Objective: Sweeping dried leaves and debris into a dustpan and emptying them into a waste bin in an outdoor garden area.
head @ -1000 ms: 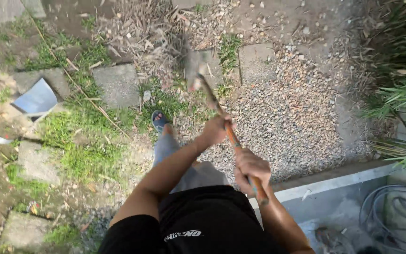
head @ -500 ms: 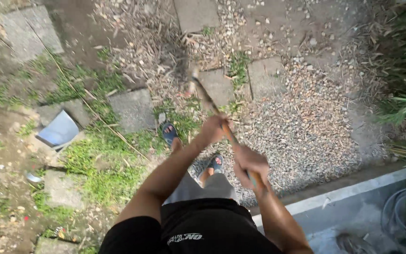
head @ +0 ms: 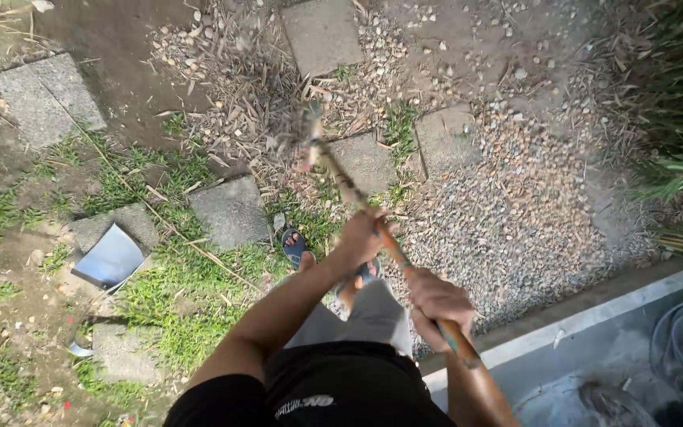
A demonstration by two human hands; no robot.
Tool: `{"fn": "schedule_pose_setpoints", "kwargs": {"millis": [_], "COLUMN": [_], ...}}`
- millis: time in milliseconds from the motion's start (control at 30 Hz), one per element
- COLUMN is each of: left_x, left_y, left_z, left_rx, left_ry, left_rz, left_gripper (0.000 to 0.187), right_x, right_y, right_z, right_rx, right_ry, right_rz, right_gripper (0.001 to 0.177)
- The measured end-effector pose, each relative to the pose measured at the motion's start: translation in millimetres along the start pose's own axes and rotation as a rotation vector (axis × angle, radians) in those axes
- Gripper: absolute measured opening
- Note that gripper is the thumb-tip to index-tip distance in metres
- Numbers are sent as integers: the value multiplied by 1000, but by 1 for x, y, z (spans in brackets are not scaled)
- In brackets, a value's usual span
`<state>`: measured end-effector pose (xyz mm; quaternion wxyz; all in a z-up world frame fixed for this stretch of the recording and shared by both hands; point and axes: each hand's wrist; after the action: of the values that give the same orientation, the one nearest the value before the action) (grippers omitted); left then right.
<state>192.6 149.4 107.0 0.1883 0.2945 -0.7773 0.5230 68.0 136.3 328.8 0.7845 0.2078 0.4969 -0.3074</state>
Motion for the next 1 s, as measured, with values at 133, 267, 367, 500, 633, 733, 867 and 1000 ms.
{"fn": "schedule_pose_setpoints", "kwargs": {"millis": [133, 267, 367, 500, 633, 733, 867, 1000], "left_x": [38, 37, -31, -2, 50, 41, -20, -5], "left_y": [5, 0, 69, -9, -32, 8, 34, -15], "left_z": [54, 107, 147, 103, 105, 147, 178, 135], "left_rx": [183, -78, 78, 293, 187, 212, 152, 330], "left_ry": [109, -34, -69, -193, -229, -152, -241, -270], "left_rz": [-318, -553, -453, -378, -337, -413, -503, -320], "left_gripper": [32, 37, 29, 35, 35, 33, 35, 23], "right_x": [2, 106, 196, 114, 57, 74, 160, 119], "right_y": [-17, -65, -90, -103, -110, -116, -115, -111], "right_z": [29, -8, -39, 16, 63, 82, 62, 96], "right_rx": [-17, 39, 96, -67, -109, -200, -167, -272], "right_ry": [-10, 138, 227, 88, 139, 21, 73, -126], "right_rz": [-123, -330, 591, -71, 132, -45, -34, 68], "right_gripper": [22, 23, 9, 8, 13, 20, 27, 28]}}
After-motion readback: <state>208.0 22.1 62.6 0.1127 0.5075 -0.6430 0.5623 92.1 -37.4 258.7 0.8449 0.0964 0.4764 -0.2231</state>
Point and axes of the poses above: each hand's wrist, its own z-axis towards the middle knuckle, its own y-axis out of the palm, x = y × z, and after that the axes turned 12 degrees about z, right-handed
